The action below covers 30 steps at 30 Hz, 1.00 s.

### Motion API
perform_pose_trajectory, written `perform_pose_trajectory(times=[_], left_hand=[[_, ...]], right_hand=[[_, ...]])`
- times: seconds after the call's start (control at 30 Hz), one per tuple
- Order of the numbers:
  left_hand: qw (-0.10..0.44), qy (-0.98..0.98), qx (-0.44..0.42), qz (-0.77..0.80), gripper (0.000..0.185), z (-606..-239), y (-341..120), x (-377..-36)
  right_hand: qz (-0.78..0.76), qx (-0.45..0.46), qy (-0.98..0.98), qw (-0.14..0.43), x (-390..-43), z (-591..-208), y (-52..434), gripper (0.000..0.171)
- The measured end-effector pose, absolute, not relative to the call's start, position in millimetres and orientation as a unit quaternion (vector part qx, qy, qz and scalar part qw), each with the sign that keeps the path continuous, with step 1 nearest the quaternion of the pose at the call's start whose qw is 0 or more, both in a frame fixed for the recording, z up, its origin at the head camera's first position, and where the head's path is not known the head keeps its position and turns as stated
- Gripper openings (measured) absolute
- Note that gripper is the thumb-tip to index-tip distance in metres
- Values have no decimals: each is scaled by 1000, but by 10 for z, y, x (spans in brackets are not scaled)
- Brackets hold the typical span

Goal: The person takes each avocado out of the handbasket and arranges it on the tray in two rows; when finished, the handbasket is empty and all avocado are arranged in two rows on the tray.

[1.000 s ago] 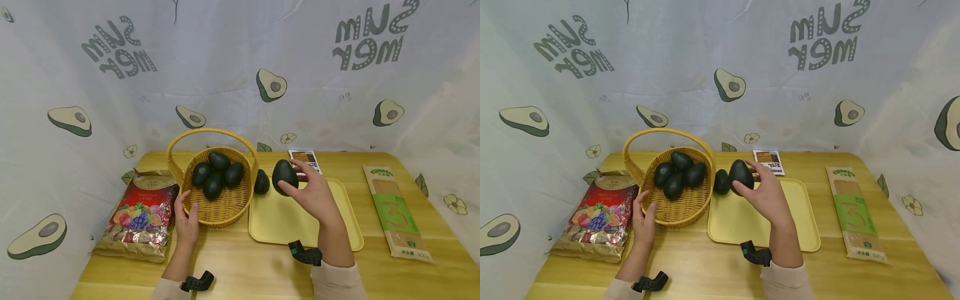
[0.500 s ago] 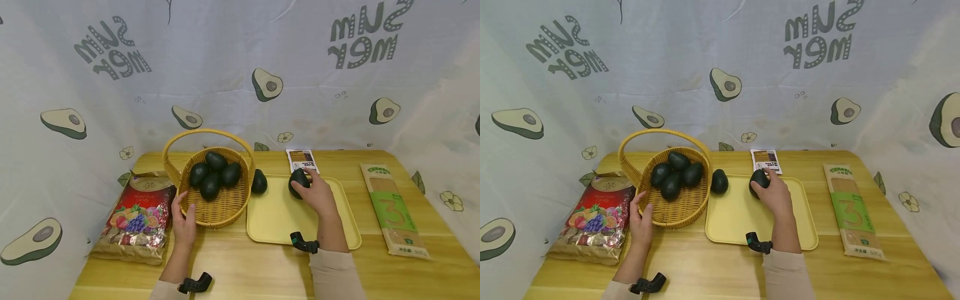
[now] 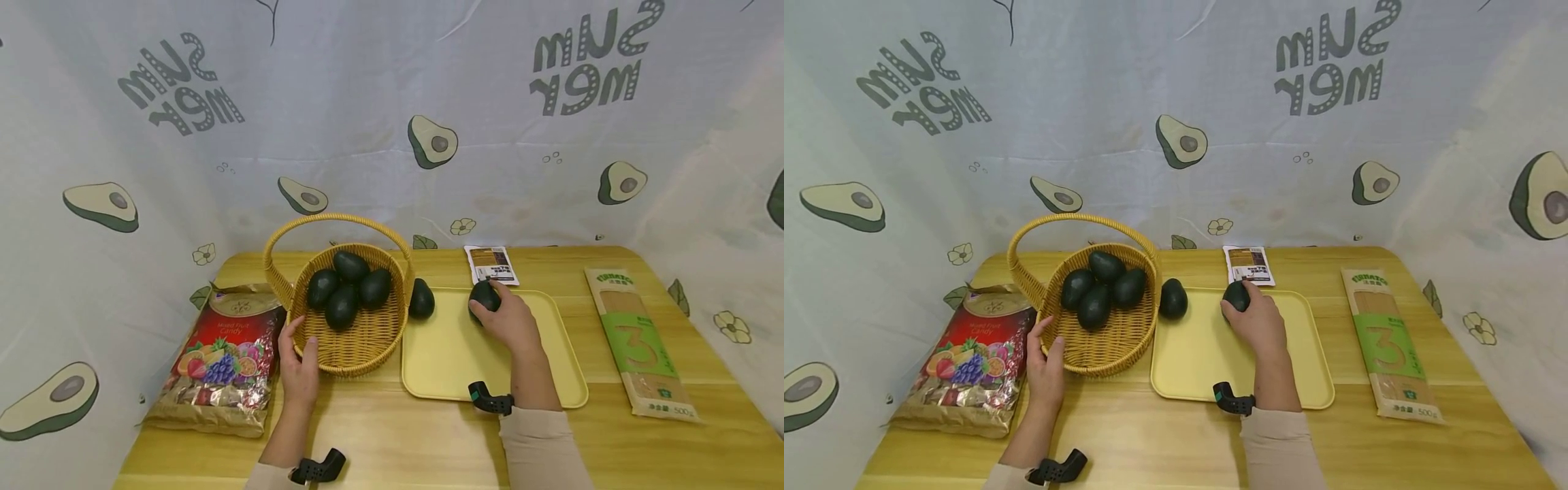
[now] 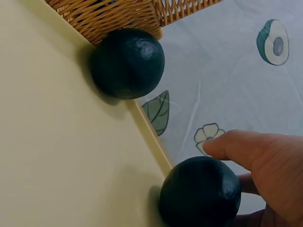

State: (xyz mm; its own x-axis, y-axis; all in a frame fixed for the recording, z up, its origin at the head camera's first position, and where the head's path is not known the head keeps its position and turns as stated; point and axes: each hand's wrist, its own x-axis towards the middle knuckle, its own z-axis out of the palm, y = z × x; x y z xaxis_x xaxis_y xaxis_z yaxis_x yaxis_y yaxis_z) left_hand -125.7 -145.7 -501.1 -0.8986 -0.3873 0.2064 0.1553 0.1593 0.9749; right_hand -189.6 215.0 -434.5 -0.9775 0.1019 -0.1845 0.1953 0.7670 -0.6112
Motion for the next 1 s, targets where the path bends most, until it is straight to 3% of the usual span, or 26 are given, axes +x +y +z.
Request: perform_pose_trajectory(times=[0.23, 0.53, 1.0], left_hand=[[219, -732, 73, -641, 42, -5020, -1461, -1262], [214, -738, 72, -636, 41, -5019, -1467, -1256], [212, -741, 75, -633, 41, -5016, -1460, -1231]], right_hand=[[-355, 60, 929, 87, -1901, -4319, 2195, 84], [-356, 81, 930, 35, -1923, -4398, 2154, 82], [-371, 74, 924, 45, -1904, -4386, 2158, 82]])
